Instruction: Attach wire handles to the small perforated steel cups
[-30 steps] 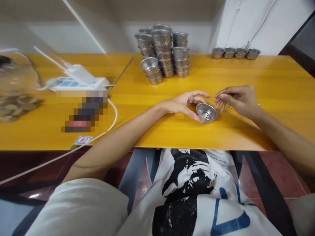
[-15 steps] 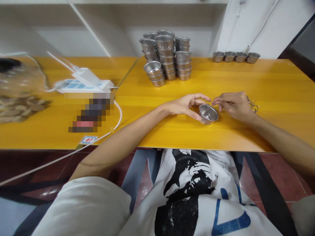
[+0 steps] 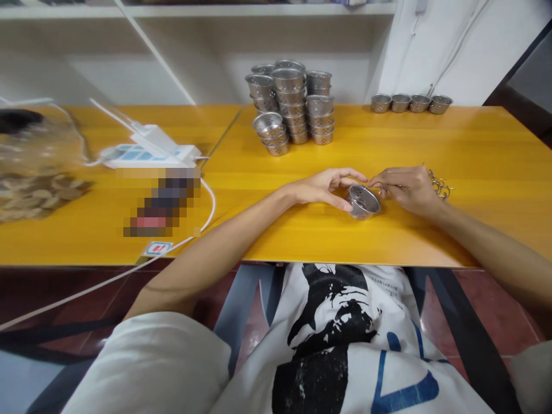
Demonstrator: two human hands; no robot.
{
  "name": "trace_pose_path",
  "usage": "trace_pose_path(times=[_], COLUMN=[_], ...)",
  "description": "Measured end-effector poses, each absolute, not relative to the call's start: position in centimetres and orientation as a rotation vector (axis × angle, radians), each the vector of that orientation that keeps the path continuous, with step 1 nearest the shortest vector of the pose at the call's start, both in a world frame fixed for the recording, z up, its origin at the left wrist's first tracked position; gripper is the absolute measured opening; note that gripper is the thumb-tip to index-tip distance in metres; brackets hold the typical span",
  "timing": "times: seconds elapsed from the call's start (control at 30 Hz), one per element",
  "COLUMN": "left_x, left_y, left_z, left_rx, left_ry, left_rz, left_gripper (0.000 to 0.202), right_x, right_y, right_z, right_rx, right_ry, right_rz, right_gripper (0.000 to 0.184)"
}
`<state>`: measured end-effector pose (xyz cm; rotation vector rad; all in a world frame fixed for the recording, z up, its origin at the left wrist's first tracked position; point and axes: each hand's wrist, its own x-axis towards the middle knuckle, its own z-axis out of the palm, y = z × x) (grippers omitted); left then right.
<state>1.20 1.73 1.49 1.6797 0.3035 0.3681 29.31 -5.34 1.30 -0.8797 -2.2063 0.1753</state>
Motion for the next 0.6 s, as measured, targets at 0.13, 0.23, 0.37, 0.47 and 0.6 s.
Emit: trace_pose_path(times=[0.13, 0.23, 0.37, 0.47, 0.6], left_x=[1.2, 1.4, 1.7, 1.7, 1.7], left_y=[1.4, 1.2, 1.1, 1.2, 1.2], left_z=[1.7, 1.7, 1.3, 1.2, 1.3], left_rx=[1.719, 1.79, 1.819, 1.803, 1.801], left_ry=[0.293, 0.331, 0.36, 0.36, 0.358], left_rz=[0.372, 0.402, 0.386, 0.384, 0.403], left_gripper=[0.081, 0.082, 0.087, 0.086, 0.087], right_x=[29.8, 30.1, 30.1, 29.9, 29.8], right_y=[-4.9, -4.6, -4.6, -4.8, -4.9], right_z=[0.7, 0.3, 0.1, 0.3, 0.4], right_rx=[-0.838, -0.813, -0.793, -0.839, -0.85], right_ry=[-2.286, -2.338, -2.364, -2.361, -2.35], right_rz=[0.082, -0.014, -0.107, -0.103, -0.106], right_gripper=[0.036, 0.034, 0.037, 0.035, 0.035])
